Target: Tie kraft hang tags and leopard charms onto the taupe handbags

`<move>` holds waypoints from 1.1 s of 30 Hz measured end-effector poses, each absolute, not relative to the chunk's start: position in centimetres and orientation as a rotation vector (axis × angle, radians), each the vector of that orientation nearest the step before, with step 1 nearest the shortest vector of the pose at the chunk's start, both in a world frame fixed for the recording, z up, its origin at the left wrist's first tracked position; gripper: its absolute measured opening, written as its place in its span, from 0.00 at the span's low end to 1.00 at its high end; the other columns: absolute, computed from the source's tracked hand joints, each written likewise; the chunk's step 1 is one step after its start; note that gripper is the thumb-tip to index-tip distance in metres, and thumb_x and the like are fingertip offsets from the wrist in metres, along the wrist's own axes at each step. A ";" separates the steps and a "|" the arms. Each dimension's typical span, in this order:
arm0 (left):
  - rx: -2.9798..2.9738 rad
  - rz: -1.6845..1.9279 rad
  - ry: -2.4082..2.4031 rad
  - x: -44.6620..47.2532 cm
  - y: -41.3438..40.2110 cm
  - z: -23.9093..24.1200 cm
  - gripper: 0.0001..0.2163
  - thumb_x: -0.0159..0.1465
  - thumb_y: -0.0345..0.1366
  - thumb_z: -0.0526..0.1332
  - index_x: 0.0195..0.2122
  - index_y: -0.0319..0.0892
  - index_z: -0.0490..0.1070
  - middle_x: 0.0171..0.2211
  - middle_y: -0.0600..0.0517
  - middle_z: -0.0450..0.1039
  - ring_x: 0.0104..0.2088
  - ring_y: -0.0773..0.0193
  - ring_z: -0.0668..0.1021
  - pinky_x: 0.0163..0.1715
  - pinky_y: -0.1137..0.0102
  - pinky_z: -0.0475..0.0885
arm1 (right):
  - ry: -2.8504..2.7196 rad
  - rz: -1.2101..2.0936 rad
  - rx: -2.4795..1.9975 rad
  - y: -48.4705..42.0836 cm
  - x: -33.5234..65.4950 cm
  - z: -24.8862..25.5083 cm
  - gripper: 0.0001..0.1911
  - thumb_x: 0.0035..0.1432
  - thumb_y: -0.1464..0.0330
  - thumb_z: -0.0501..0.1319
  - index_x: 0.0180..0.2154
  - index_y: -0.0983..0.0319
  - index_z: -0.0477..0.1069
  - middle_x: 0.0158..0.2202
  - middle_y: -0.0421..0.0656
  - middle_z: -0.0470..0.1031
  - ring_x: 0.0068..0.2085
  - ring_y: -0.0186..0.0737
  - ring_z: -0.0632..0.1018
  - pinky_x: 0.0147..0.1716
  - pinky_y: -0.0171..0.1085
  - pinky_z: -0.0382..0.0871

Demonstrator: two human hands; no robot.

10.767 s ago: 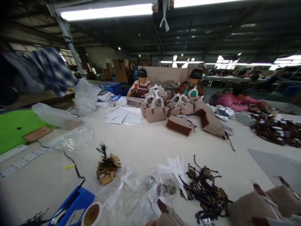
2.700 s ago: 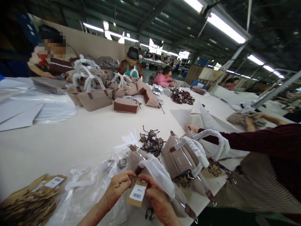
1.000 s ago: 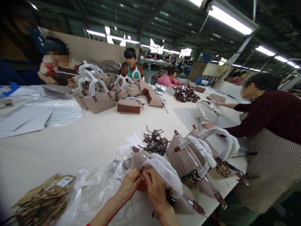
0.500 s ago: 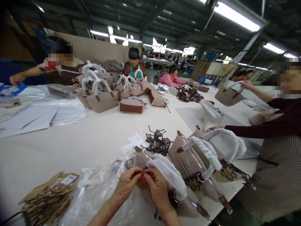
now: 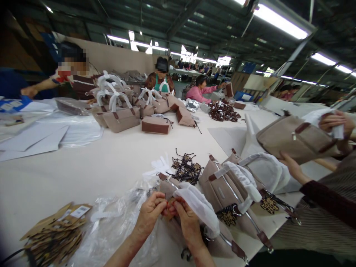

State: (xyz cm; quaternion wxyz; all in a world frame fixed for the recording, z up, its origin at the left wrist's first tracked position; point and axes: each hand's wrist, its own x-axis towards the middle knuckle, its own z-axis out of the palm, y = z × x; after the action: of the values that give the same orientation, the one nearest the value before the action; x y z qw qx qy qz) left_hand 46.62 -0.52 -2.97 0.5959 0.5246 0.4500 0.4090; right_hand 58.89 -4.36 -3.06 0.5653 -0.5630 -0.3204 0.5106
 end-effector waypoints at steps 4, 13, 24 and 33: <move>1.386 0.918 1.071 46.4 -0.7 -3.3 0.07 0.55 0.37 0.53 0.27 0.42 0.67 0.22 0.55 0.70 0.24 0.66 0.73 0.26 0.72 0.68 | -0.695 1.222 -1.290 -4.3 58.8 -2.7 0.12 0.45 0.58 0.65 0.27 0.60 0.71 0.21 0.38 0.74 0.25 0.38 0.75 0.28 0.37 0.71; 1.616 0.902 1.116 46.7 -1.2 -3.2 0.08 0.57 0.35 0.53 0.25 0.41 0.69 0.25 0.52 0.71 0.28 0.64 0.73 0.30 0.71 0.66 | -0.638 1.280 -1.261 -4.2 58.7 -2.6 0.10 0.46 0.60 0.65 0.26 0.60 0.72 0.22 0.36 0.72 0.26 0.33 0.72 0.29 0.33 0.66; 1.735 0.783 1.150 46.3 -1.2 -3.4 0.09 0.58 0.33 0.49 0.26 0.41 0.67 0.26 0.50 0.70 0.30 0.62 0.73 0.31 0.70 0.65 | -0.713 1.339 -1.341 -4.2 59.1 -2.3 0.12 0.44 0.59 0.65 0.24 0.62 0.72 0.19 0.36 0.71 0.24 0.33 0.69 0.27 0.33 0.63; 1.800 0.634 1.222 47.0 -0.6 -4.1 0.10 0.57 0.30 0.47 0.28 0.40 0.67 0.27 0.48 0.73 0.29 0.61 0.74 0.30 0.69 0.65 | -0.754 1.371 -1.383 -3.3 59.5 -3.4 0.22 0.32 0.49 0.67 0.20 0.62 0.70 0.14 0.36 0.68 0.18 0.31 0.66 0.20 0.32 0.58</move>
State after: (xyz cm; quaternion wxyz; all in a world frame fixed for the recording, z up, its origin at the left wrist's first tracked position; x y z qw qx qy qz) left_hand 47.05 -0.64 -4.10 0.4242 0.7193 0.4884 0.2533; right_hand 59.52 -3.27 -3.43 0.5025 -0.5724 -0.3123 0.5677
